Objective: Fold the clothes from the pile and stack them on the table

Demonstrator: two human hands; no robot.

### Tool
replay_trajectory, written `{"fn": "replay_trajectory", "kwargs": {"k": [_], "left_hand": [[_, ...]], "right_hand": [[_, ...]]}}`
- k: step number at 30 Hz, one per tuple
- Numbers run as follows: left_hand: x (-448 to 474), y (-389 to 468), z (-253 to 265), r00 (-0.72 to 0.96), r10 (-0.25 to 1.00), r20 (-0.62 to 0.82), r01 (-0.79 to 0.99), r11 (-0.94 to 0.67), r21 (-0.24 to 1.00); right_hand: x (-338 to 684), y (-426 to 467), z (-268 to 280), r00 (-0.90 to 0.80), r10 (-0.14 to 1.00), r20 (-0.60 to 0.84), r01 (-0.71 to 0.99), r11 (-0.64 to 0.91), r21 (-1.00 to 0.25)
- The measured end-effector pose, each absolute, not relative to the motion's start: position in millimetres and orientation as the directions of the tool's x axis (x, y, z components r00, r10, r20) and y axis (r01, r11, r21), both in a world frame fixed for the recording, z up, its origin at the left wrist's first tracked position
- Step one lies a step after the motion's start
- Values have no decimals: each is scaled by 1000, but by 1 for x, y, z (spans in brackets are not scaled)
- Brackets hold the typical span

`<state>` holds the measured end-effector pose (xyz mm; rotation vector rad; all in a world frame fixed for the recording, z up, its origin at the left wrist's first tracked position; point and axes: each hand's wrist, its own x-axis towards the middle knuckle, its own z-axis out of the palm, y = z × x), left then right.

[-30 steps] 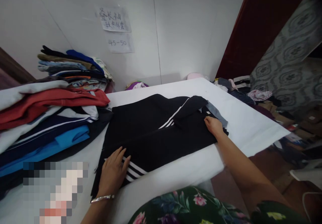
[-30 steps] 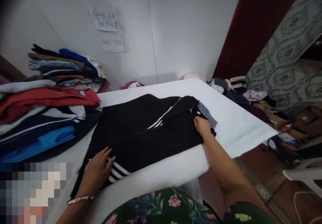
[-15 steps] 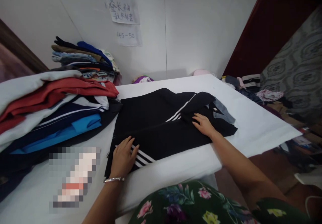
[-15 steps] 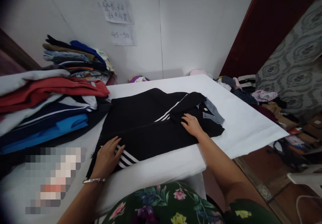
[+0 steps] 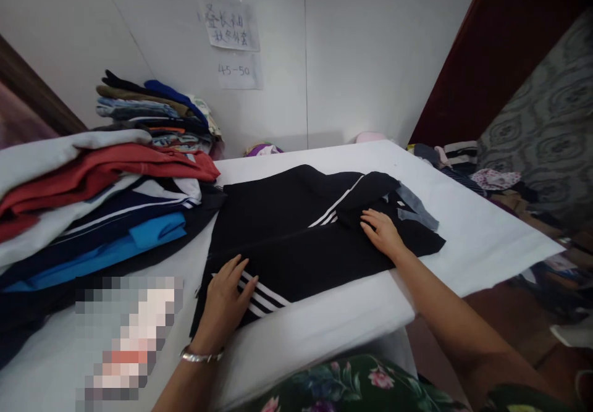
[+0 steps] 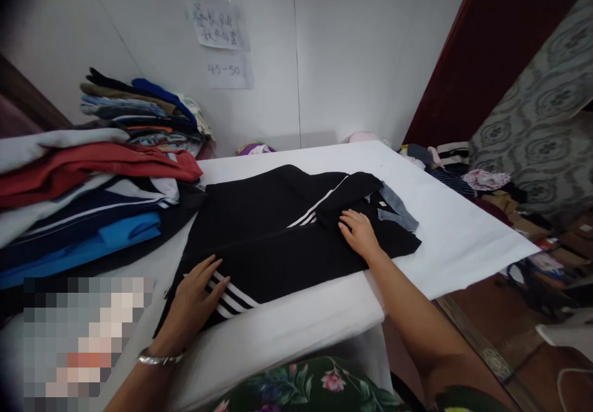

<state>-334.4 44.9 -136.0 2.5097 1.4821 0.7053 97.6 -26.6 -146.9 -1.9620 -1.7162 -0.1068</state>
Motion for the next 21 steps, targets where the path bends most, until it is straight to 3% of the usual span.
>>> {"fn": "replay_trajectory", "kwargs": {"k": [4, 11, 16, 21], "left_hand": [[-337, 47, -131, 410, 845, 343, 785, -518, 339], [-308, 63, -76, 510, 769, 387, 675, -636, 374], [-221, 83, -31, 670, 659, 341, 549, -750, 370], [-101, 114, -36, 755, 628, 186, 527, -751, 398]], "right_hand": [[92, -25, -146, 152, 955, 254, 959, -81, -271], [80, -22, -136, 256, 962, 92, 944, -228, -238], [76, -20, -132, 247, 969, 20, 942, -235, -241], [76, -20, -131, 241, 970, 14, 934, -229, -275]]}}
